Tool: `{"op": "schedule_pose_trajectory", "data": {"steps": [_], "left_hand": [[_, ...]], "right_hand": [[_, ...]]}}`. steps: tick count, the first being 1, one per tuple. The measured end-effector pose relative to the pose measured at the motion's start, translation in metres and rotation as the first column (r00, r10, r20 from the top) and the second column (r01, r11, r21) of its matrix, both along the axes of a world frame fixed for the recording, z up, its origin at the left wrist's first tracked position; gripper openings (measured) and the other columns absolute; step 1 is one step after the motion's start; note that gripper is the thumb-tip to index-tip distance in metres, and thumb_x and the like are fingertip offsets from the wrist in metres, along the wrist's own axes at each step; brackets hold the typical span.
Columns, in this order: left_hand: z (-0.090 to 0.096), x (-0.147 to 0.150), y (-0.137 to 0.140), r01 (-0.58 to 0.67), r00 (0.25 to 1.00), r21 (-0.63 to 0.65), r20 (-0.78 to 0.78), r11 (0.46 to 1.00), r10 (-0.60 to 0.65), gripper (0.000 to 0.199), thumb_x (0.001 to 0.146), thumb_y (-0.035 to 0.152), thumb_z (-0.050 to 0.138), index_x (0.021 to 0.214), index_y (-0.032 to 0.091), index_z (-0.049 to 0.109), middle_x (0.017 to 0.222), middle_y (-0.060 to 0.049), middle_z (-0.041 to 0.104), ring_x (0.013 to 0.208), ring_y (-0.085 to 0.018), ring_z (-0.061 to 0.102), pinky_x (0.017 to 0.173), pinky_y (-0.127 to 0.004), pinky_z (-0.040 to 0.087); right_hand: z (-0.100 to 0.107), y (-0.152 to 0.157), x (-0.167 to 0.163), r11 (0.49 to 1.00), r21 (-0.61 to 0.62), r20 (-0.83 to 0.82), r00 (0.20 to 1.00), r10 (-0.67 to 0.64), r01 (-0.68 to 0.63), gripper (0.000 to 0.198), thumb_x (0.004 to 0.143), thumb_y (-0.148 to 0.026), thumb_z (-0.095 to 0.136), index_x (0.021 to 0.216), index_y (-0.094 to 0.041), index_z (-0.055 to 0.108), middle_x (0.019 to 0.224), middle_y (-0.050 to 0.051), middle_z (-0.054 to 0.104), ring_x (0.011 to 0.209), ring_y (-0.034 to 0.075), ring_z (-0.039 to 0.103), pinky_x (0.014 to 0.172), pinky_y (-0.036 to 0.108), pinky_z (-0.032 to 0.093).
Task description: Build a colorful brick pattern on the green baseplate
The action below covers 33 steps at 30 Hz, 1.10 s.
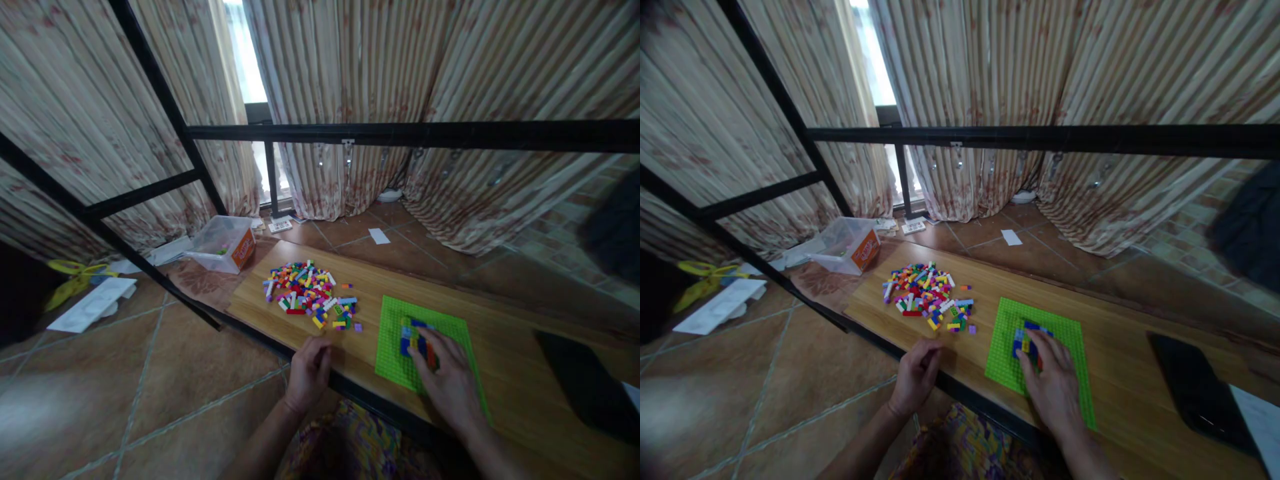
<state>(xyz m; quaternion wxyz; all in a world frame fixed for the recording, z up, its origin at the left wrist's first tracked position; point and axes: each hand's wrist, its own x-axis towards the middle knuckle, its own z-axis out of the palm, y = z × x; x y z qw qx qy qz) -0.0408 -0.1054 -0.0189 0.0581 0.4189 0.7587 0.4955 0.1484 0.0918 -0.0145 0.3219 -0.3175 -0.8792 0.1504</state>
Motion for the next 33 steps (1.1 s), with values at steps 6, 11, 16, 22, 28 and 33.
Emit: {"op": "schedule_pose_trajectory", "data": {"steps": [6,11,16,22,28,33], "left_hand": [[0.005,-0.038,-0.028,-0.157,0.985,-0.088,0.051,0.984,0.162,0.018,0.088,0.029,0.050,0.096,0.020,0.064,0.084,-0.003,0.067,0.073,-0.015,0.062,0.068,-0.026,0.050],[-0.004,-0.063,-0.049,-0.252,0.963,-0.092,0.079,0.963,0.259,0.022,0.088,0.031,0.050,0.099,0.018,0.064,0.090,-0.006,0.068,0.078,-0.016,0.064,0.070,-0.027,0.051],[-0.003,-0.097,-0.059,-0.416,0.906,-0.131,0.020,0.900,0.422,0.026,0.085,0.030,0.051,0.103,0.016,0.062,0.074,-0.002,0.064,0.062,-0.015,0.059,0.061,-0.027,0.050],[0.011,-0.141,-0.044,-0.484,0.875,-0.230,-0.140,0.844,0.463,0.029,0.082,0.025,0.053,0.108,0.016,0.060,0.097,-0.008,0.065,0.072,-0.017,0.062,0.068,-0.030,0.050],[0.010,-0.152,-0.026,-0.485,0.874,-0.352,-0.222,0.800,0.432,0.020,0.086,0.028,0.051,0.100,0.020,0.063,0.101,-0.007,0.065,0.086,-0.021,0.063,0.073,-0.031,0.048],[0.006,-0.147,-0.021,-0.421,0.905,-0.324,-0.212,0.847,0.369,0.012,0.085,0.024,0.054,0.092,0.021,0.062,0.094,-0.004,0.066,0.083,-0.018,0.062,0.071,-0.028,0.046]], "right_hand": [[0.010,-0.061,-0.077,0.957,-0.030,-0.020,0.958,0.288,-0.288,0.024,0.092,-0.029,0.048,0.109,-0.026,0.064,0.105,0.006,0.065,0.100,0.023,0.058,0.088,0.041,0.048],[0.008,-0.086,-0.128,0.914,-0.035,0.007,0.915,0.404,-0.404,0.020,0.090,-0.020,0.050,0.103,-0.024,0.065,0.097,0.005,0.065,0.094,0.022,0.058,0.084,0.038,0.047],[0.003,-0.090,-0.146,0.885,-0.014,0.102,0.880,0.464,-0.465,0.019,0.089,-0.014,0.050,0.098,-0.022,0.065,0.094,0.005,0.065,0.092,0.022,0.056,0.082,0.037,0.046],[-0.007,-0.074,-0.142,0.924,0.037,0.161,0.915,0.370,-0.380,0.016,0.088,-0.017,0.051,0.095,-0.022,0.064,0.097,0.007,0.063,0.094,0.025,0.054,0.083,0.041,0.046],[-0.007,-0.073,-0.138,0.937,0.067,0.125,0.934,0.334,-0.343,0.021,0.089,-0.017,0.048,0.101,-0.023,0.064,0.099,0.007,0.063,0.095,0.025,0.054,0.086,0.042,0.045],[-0.005,-0.083,-0.146,0.922,0.082,0.155,0.919,0.363,-0.378,0.023,0.088,-0.014,0.050,0.101,-0.024,0.065,0.102,0.007,0.062,0.096,0.024,0.054,0.084,0.041,0.045]]}}
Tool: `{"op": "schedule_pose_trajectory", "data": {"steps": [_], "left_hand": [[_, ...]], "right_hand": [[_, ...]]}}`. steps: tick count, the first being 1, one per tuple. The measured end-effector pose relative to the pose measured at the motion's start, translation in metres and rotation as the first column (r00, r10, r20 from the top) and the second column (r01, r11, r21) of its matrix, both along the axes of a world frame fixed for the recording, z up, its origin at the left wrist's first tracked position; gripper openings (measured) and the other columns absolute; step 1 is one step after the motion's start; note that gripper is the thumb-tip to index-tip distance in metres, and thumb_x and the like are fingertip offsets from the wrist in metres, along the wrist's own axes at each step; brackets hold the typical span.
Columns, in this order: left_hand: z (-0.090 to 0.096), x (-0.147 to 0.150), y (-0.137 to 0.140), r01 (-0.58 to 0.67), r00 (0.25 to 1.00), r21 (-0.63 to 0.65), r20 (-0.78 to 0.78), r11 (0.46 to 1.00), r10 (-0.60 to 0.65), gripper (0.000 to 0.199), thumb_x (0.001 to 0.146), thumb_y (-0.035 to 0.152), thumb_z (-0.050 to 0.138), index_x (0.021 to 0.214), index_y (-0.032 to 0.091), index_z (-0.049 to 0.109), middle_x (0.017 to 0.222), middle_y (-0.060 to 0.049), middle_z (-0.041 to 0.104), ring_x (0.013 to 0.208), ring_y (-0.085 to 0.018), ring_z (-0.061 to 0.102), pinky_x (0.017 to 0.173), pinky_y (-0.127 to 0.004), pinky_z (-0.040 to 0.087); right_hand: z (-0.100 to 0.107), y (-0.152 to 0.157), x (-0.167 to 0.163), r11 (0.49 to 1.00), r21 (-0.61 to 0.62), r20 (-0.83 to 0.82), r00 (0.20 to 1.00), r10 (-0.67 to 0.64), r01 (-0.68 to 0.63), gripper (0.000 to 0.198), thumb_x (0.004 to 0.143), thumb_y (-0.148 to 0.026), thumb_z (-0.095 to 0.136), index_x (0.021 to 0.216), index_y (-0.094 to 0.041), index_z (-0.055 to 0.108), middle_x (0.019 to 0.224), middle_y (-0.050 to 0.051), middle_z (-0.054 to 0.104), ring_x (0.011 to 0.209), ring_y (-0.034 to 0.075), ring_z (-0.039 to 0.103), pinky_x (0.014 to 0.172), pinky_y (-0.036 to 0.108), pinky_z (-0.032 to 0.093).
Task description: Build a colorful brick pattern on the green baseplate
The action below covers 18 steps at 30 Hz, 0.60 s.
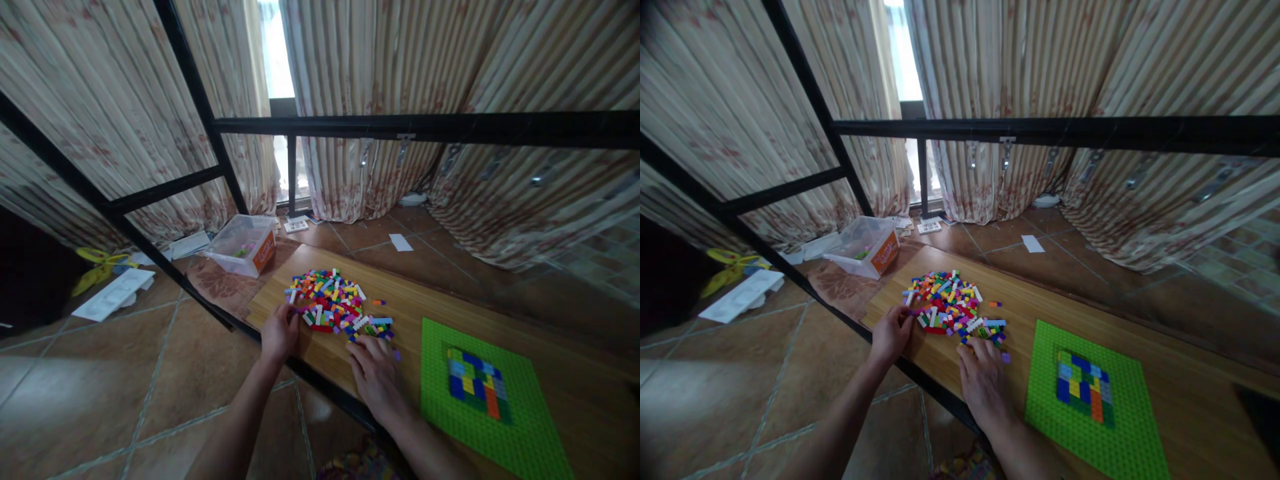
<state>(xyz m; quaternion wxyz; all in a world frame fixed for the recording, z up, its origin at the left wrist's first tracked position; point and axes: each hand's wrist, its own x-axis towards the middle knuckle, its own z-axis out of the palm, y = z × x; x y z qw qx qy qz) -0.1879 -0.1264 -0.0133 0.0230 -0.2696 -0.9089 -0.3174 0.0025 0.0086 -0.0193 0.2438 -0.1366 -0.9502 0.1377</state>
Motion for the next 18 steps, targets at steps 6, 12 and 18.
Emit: {"op": "schedule_pose_trajectory", "data": {"steps": [6,12,18], "left_hand": [[0.002,0.006,0.007,0.144,0.988,0.071,0.046,0.987,-0.147,0.014,0.087,0.027,0.053,0.094,0.020,0.064,0.091,-0.003,0.067,0.078,-0.015,0.061,0.070,-0.027,0.046],[0.010,-0.011,0.031,0.102,0.995,0.087,-0.026,0.991,-0.100,0.021,0.088,0.030,0.052,0.100,0.019,0.065,0.100,-0.007,0.065,0.083,-0.017,0.062,0.071,-0.028,0.047],[0.020,-0.029,0.071,0.128,0.984,-0.148,-0.101,0.981,-0.144,0.020,0.087,0.036,0.054,0.093,0.020,0.065,0.097,-0.008,0.066,0.087,-0.022,0.062,0.074,-0.031,0.046]], "right_hand": [[-0.003,0.005,0.000,0.996,-0.017,-0.001,0.997,-0.083,0.083,0.022,0.088,-0.016,0.049,0.100,-0.024,0.066,0.107,0.009,0.061,0.102,0.026,0.053,0.087,0.044,0.047],[0.001,0.002,0.014,0.990,-0.082,-0.073,0.990,-0.119,0.113,0.023,0.089,-0.017,0.048,0.102,-0.025,0.066,0.108,0.008,0.061,0.101,0.025,0.056,0.087,0.044,0.049],[0.006,-0.007,0.031,0.988,-0.127,-0.123,0.986,-0.108,0.093,0.022,0.092,-0.020,0.048,0.106,-0.025,0.063,0.109,0.007,0.062,0.100,0.023,0.057,0.088,0.042,0.048]]}}
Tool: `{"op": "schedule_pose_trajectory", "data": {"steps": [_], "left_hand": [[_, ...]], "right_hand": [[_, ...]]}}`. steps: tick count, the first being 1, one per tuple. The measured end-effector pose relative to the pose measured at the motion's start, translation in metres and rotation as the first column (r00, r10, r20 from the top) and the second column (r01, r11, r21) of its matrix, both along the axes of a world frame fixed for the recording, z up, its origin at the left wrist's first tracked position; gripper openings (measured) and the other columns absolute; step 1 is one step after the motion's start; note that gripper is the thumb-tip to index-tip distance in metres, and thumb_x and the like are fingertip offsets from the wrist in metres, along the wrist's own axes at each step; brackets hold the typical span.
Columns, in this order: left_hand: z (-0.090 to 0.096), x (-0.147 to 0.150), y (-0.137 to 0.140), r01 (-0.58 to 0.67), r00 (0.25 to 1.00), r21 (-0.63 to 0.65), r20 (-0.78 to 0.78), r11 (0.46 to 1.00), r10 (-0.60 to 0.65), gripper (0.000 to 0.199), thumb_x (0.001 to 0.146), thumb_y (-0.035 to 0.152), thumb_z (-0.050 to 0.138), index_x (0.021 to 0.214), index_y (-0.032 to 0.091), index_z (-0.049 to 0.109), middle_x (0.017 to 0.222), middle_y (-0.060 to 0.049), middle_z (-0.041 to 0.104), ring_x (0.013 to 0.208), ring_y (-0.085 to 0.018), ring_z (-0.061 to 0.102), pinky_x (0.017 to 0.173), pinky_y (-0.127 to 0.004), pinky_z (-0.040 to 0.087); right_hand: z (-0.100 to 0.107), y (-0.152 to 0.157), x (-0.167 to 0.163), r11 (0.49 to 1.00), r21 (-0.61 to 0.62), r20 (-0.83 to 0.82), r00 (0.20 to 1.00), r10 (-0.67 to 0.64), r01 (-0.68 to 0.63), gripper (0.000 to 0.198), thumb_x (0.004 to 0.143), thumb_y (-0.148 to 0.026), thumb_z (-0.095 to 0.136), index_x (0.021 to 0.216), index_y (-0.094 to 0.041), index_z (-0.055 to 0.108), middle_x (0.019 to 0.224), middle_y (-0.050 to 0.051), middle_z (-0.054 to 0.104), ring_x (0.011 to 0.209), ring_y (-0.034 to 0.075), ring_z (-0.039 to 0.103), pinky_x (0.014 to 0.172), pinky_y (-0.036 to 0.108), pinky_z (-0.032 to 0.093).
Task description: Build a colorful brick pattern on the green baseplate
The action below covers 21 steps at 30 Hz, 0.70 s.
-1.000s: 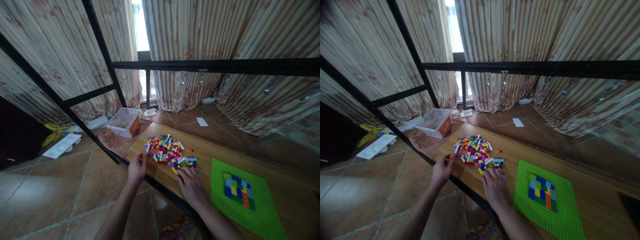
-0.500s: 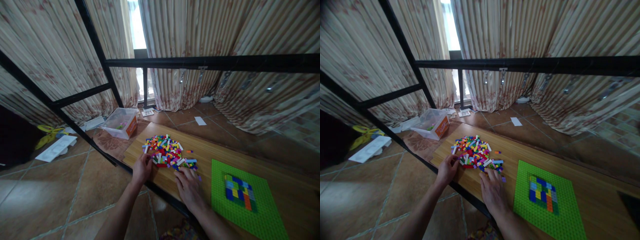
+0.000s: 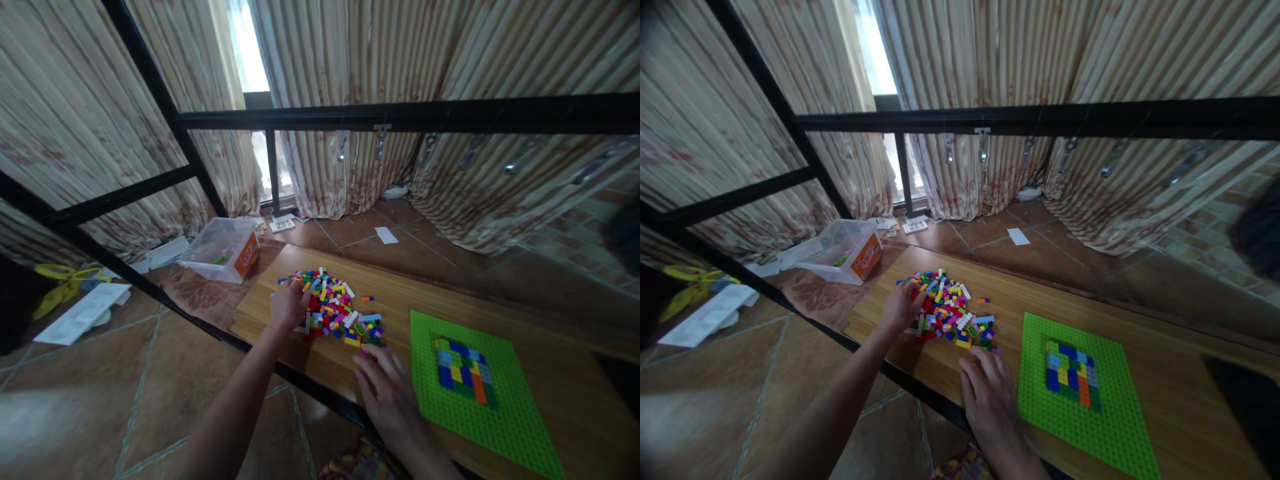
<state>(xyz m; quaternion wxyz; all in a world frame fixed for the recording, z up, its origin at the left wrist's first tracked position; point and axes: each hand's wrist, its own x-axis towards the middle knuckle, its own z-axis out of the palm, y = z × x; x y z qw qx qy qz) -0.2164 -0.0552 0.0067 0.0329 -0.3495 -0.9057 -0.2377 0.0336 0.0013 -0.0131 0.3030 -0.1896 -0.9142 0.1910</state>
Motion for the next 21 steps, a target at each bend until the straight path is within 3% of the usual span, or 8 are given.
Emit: {"op": "schedule_pose_trajectory", "data": {"steps": [5,9,11,14,16,18,20,21], "left_hand": [[0.006,-0.007,0.008,-0.015,1.000,-0.021,0.012,1.000,0.015,0.019,0.087,0.030,0.050,0.089,0.020,0.066,0.091,-0.008,0.067,0.084,-0.022,0.063,0.072,-0.030,0.045],[0.019,0.006,-0.008,-0.064,0.975,0.195,0.220,0.979,0.020,0.024,0.086,0.034,0.051,0.091,0.018,0.067,0.078,-0.005,0.066,0.071,-0.018,0.060,0.065,-0.027,0.043],[0.025,0.030,-0.018,-0.057,0.896,0.363,0.429,0.930,-0.112,0.026,0.083,0.039,0.053,0.087,0.017,0.067,0.070,-0.002,0.062,0.065,-0.015,0.056,0.061,-0.026,0.042],[0.028,0.084,-0.029,-0.096,0.612,0.522,0.703,0.848,-0.363,0.029,0.079,0.045,0.060,0.088,0.018,0.066,0.070,0.000,0.060,0.060,-0.012,0.051,0.058,-0.024,0.041],[0.024,0.123,-0.033,-0.172,0.345,0.536,0.818,0.826,-0.459,0.031,0.078,0.046,0.062,0.093,0.019,0.066,0.072,-0.001,0.060,0.057,-0.010,0.048,0.057,-0.023,0.041],[0.019,0.157,-0.030,-0.226,0.117,0.521,0.853,0.823,-0.508,0.030,0.075,0.044,0.067,0.091,0.018,0.066,0.074,-0.002,0.059,0.055,-0.008,0.046,0.055,-0.022,0.040],[0.014,0.181,-0.022,-0.309,-0.040,0.487,0.852,0.817,-0.523,0.032,0.071,0.041,0.073,0.090,0.018,0.065,0.074,-0.001,0.058,0.055,-0.007,0.046,0.054,-0.020,0.039],[0.012,0.191,-0.016,-0.334,-0.102,0.470,0.844,0.817,-0.527,0.033,0.068,0.040,0.076,0.090,0.018,0.064,0.074,0.000,0.058,0.056,-0.007,0.047,0.055,-0.020,0.039]], "right_hand": [[0.006,-0.001,0.013,1.000,-0.030,-0.017,1.000,0.006,-0.007,0.023,0.092,-0.018,0.048,0.107,-0.026,0.063,0.112,0.006,0.062,0.102,0.022,0.058,0.087,0.040,0.048],[0.011,-0.003,0.018,0.995,-0.100,-0.041,0.999,-0.031,0.027,0.021,0.091,-0.019,0.050,0.103,-0.027,0.065,0.110,0.005,0.063,0.101,0.022,0.059,0.088,0.040,0.048],[0.016,-0.005,0.018,0.981,-0.189,-0.067,0.996,-0.058,0.044,0.020,0.090,-0.021,0.051,0.101,-0.027,0.066,0.107,0.005,0.064,0.101,0.022,0.059,0.089,0.039,0.048],[0.027,-0.009,0.018,0.905,-0.425,-0.130,0.987,-0.097,0.033,0.021,0.090,-0.028,0.053,0.107,-0.026,0.065,0.107,0.006,0.065,0.102,0.021,0.060,0.089,0.037,0.049],[0.035,-0.010,0.020,0.790,-0.613,-0.189,0.973,-0.131,-0.013,0.025,0.090,-0.033,0.053,0.110,-0.024,0.064,0.107,0.007,0.065,0.099,0.020,0.061,0.086,0.034,0.051],[0.041,-0.011,0.025,0.637,-0.766,-0.251,0.952,-0.173,-0.086,0.026,0.089,-0.037,0.054,0.107,-0.023,0.066,0.102,0.006,0.066,0.088,0.018,0.063,0.076,0.030,0.053],[0.045,-0.011,0.033,0.509,-0.849,-0.294,0.926,-0.238,-0.139,0.024,0.087,-0.039,0.056,0.101,-0.023,0.068,0.095,0.005,0.066,0.079,0.016,0.063,0.067,0.027,0.052],[0.046,-0.010,0.039,0.475,-0.869,-0.300,0.910,-0.285,-0.138,0.023,0.086,-0.040,0.058,0.097,-0.022,0.069,0.093,0.004,0.065,0.078,0.016,0.063,0.066,0.026,0.052]]}}
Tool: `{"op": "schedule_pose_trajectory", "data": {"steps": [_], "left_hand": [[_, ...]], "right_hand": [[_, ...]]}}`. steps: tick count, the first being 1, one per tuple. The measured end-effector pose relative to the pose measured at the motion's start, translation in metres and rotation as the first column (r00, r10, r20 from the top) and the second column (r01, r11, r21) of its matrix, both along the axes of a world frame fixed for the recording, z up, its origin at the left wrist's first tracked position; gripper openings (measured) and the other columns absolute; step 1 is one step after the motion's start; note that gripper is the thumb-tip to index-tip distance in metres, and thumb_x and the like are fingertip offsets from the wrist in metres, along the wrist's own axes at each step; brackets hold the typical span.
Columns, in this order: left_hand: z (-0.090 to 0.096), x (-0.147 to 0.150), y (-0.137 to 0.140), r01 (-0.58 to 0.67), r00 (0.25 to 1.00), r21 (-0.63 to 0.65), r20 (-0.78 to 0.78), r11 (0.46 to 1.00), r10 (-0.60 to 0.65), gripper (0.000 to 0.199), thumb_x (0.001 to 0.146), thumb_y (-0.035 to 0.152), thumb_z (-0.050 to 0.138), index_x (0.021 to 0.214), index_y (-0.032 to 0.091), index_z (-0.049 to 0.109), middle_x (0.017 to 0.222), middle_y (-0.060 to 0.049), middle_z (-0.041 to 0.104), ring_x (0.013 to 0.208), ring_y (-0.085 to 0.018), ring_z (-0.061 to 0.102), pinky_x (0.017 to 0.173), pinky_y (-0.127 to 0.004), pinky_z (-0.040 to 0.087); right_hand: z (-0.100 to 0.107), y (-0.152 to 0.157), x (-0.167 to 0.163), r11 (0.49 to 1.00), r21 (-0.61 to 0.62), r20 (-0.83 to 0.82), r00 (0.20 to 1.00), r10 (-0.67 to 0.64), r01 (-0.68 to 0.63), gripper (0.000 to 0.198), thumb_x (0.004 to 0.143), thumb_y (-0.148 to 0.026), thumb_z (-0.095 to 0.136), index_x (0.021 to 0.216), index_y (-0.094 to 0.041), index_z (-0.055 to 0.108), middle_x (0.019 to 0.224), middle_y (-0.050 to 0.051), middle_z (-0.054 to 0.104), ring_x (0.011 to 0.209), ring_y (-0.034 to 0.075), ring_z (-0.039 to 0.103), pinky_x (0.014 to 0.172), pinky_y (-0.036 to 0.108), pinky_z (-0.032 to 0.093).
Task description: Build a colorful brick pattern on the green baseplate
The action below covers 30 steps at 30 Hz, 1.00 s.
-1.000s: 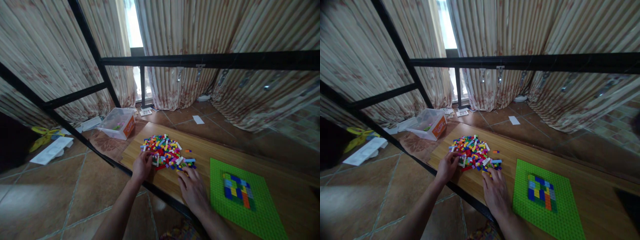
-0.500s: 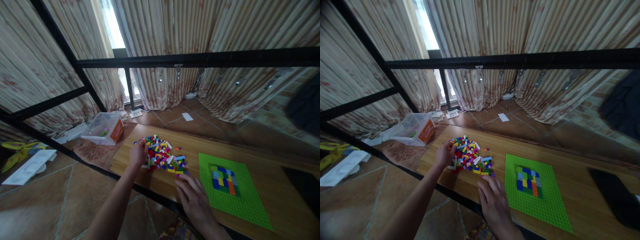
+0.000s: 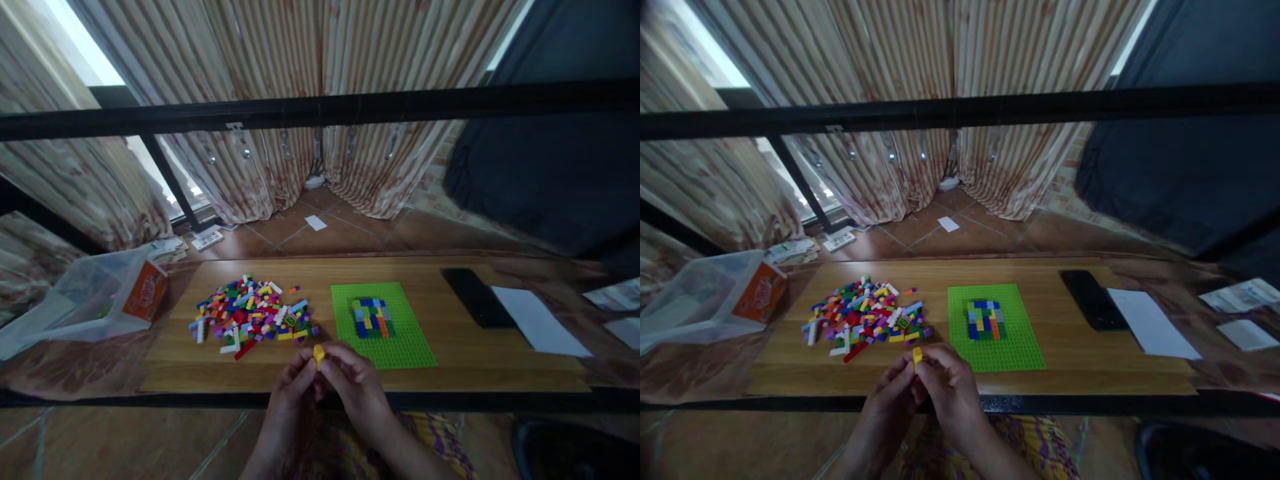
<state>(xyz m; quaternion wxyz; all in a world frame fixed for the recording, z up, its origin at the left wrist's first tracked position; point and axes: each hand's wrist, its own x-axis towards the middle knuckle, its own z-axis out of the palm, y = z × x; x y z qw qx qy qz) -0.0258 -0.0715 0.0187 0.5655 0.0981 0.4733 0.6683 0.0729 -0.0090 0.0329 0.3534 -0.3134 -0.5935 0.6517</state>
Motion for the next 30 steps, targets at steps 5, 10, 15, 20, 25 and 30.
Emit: {"op": "schedule_pose_trajectory", "data": {"steps": [5,10,15,20,25,30], "left_hand": [[-0.002,0.031,0.031,0.141,0.990,-0.025,0.008,0.990,-0.141,0.036,0.068,0.043,0.076,0.087,0.016,0.061,0.073,0.000,0.060,0.055,-0.006,0.048,0.056,-0.019,0.039],[-0.010,0.038,0.061,0.159,0.814,-0.017,-0.564,0.987,-0.141,0.023,0.080,0.036,0.063,0.091,0.017,0.060,0.079,-0.002,0.062,0.067,-0.012,0.055,0.061,-0.022,0.044],[-0.027,0.031,0.092,0.112,0.402,0.037,-0.916,0.993,-0.011,0.028,0.083,0.022,0.055,0.110,0.017,0.057,0.093,-0.007,0.062,0.074,-0.015,0.059,0.064,-0.026,0.049],[-0.043,0.031,0.103,0.166,0.149,0.097,-0.986,0.981,0.072,0.037,0.082,0.017,0.055,0.118,0.017,0.052,0.111,-0.011,0.060,0.088,-0.018,0.061,0.075,-0.031,0.053],[-0.047,0.031,0.101,0.185,0.141,0.109,-0.986,0.977,0.083,0.030,0.084,0.014,0.053,0.113,0.018,0.055,0.110,-0.009,0.061,0.092,-0.018,0.062,0.080,-0.031,0.053],[-0.045,0.031,0.101,0.166,0.181,0.106,-0.981,0.980,0.076,0.027,0.084,0.012,0.052,0.110,0.019,0.057,0.106,-0.008,0.062,0.093,-0.018,0.062,0.081,-0.031,0.053]], "right_hand": [[0.001,0.023,0.041,0.980,-0.007,0.114,0.974,-0.196,0.198,0.023,0.080,-0.042,0.066,0.088,-0.022,0.070,0.084,0.002,0.068,0.079,0.017,0.062,0.074,0.029,0.050],[-0.015,0.085,0.080,0.898,0.151,0.245,0.864,-0.439,0.413,0.031,0.076,-0.047,0.066,0.088,-0.018,0.069,0.085,0.007,0.072,0.079,0.022,0.065,0.073,0.034,0.050],[-0.033,0.134,0.085,0.829,0.347,0.410,0.724,-0.555,0.439,0.034,0.075,-0.046,0.063,0.089,-0.016,0.070,0.084,0.010,0.073,0.077,0.023,0.067,0.071,0.035,0.051],[-0.041,0.142,0.073,0.824,0.471,0.518,0.658,-0.546,0.314,0.037,0.080,-0.046,0.057,0.096,-0.016,0.070,0.081,0.008,0.072,0.071,0.021,0.065,0.068,0.033,0.049],[-0.046,0.141,0.073,0.832,0.504,0.555,0.651,-0.519,0.233,0.040,0.080,-0.051,0.057,0.102,-0.019,0.069,0.082,0.005,0.070,0.069,0.019,0.063,0.067,0.031,0.048],[-0.044,0.145,0.079,0.852,0.474,0.534,0.697,-0.478,0.222,0.043,0.084,-0.052,0.052,0.105,-0.017,0.069,0.086,0.008,0.072,0.073,0.020,0.065,0.068,0.032,0.050]]}}
